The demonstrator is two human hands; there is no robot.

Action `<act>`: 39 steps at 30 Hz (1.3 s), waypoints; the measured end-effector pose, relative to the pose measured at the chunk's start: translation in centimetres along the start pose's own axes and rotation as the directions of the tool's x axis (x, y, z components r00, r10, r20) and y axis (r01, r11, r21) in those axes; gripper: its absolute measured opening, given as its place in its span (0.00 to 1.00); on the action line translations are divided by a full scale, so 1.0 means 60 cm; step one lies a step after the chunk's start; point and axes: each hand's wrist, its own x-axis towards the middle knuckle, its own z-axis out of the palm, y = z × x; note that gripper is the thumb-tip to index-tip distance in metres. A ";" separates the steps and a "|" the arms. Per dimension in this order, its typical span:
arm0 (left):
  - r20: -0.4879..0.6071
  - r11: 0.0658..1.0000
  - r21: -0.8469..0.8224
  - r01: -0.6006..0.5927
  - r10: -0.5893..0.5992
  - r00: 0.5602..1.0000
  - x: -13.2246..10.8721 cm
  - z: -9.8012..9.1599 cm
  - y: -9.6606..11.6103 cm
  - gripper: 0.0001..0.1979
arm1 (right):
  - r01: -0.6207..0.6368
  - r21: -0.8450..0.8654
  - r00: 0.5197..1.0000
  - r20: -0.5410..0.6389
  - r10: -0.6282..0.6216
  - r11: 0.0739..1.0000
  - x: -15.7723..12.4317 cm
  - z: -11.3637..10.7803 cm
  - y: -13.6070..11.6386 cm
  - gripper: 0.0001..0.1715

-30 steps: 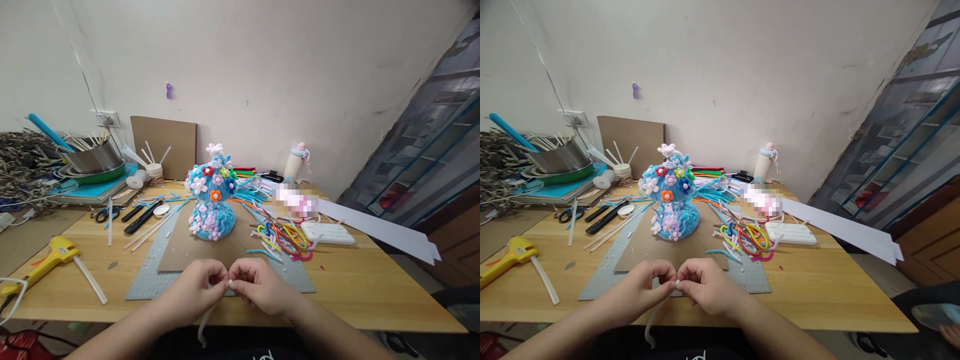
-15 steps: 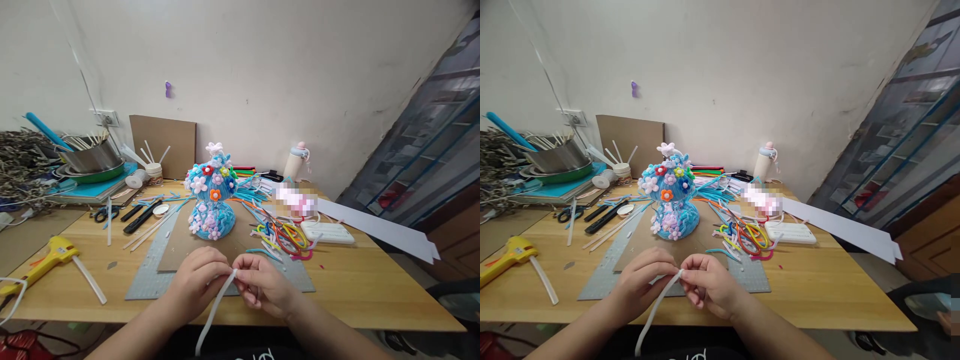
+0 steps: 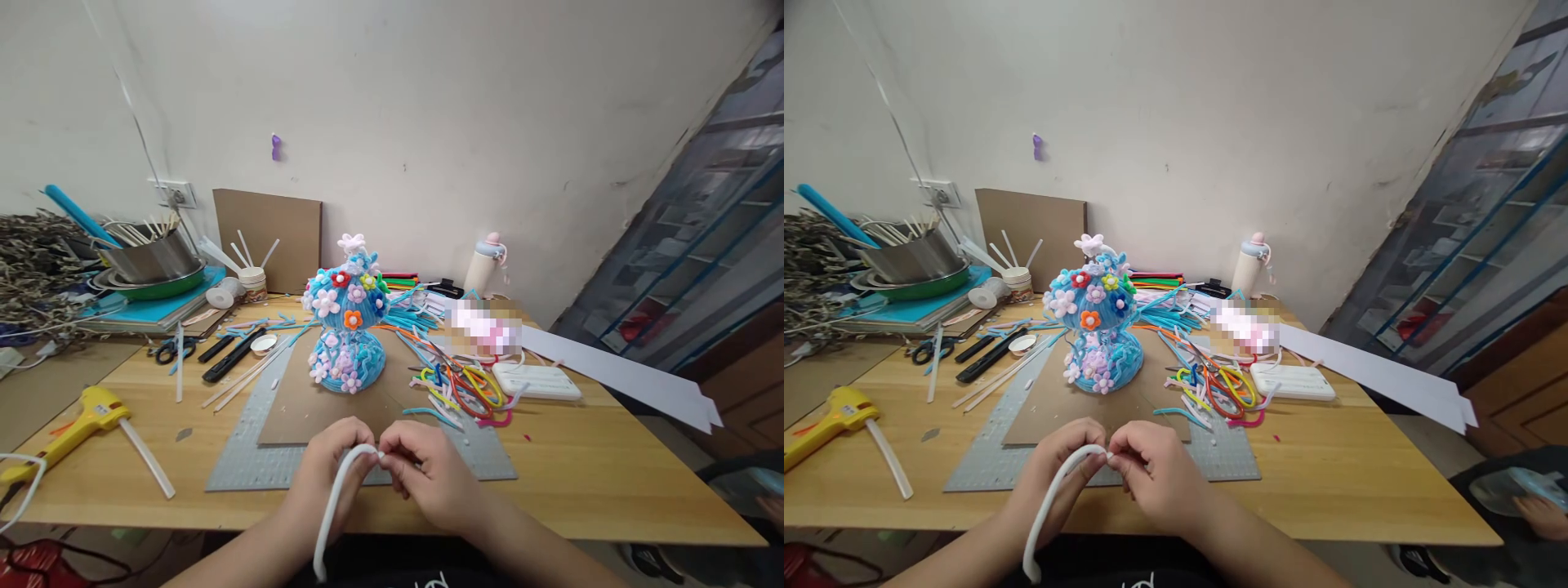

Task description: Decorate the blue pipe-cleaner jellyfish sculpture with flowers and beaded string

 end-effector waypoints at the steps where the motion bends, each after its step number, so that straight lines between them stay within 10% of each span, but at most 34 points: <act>1: 0.021 0.990 -0.099 0.099 -0.097 0.995 0.002 0.002 0.000 0.12 | 0.124 -0.141 0.992 -0.009 -0.126 0.982 -0.001 -0.002 -0.004 0.07; 4: 0.185 0.884 -0.342 0.320 -0.270 0.945 0.007 0.001 0.003 0.15 | 0.307 -0.277 0.949 0.020 -0.314 0.911 -0.003 -0.007 -0.010 0.08; 7: 0.180 0.905 -0.299 0.304 -0.259 0.949 -0.005 -0.007 0.005 0.14 | 0.051 0.002 0.998 0.025 -0.051 0.999 -0.003 -0.009 -0.006 0.08; 10: -0.167 0.992 0.022 -0.122 0.124 0.978 -0.034 -0.017 -0.001 0.07 | -0.229 0.377 0.972 0.136 0.191 0.897 0.001 -0.009 0.001 0.13; 13: -0.241 0.722 0.499 -0.479 0.647 0.723 -0.055 -0.023 -0.009 0.06 | -0.352 0.555 0.935 0.243 0.258 0.754 0.006 -0.004 0.002 0.18; 15: -0.115 0.566 0.654 -0.502 0.730 0.674 -0.054 -0.024 -0.008 0.10 | -0.440 0.608 0.897 0.332 0.292 0.661 0.007 0.001 0.001 0.19; 22: 0.059 0.578 0.609 -0.543 0.650 0.758 -0.026 -0.024 0.011 0.08 | -0.535 0.638 0.845 0.398 0.357 0.554 0.007 0.015 0.004 0.22; 30: 0.113 0.886 0.376 -0.271 0.247 0.962 -0.037 -0.012 0.009 0.07 | -0.445 0.400 0.893 0.264 0.365 0.801 0.005 0.019 -0.003 0.21; 34: 0.065 0.988 0.127 0.092 -0.101 0.993 -0.027 -0.004 0.005 0.09 | -0.096 -0.083 0.990 0.095 0.104 0.992 0.000 0.014 -0.006 0.09; 39: 0.115 0.946 -0.185 0.267 -0.249 0.962 -0.009 -0.004 0.001 0.13 | 0.215 -0.368 0.976 0.114 -0.186 0.905 -0.002 0.000 -0.005 0.09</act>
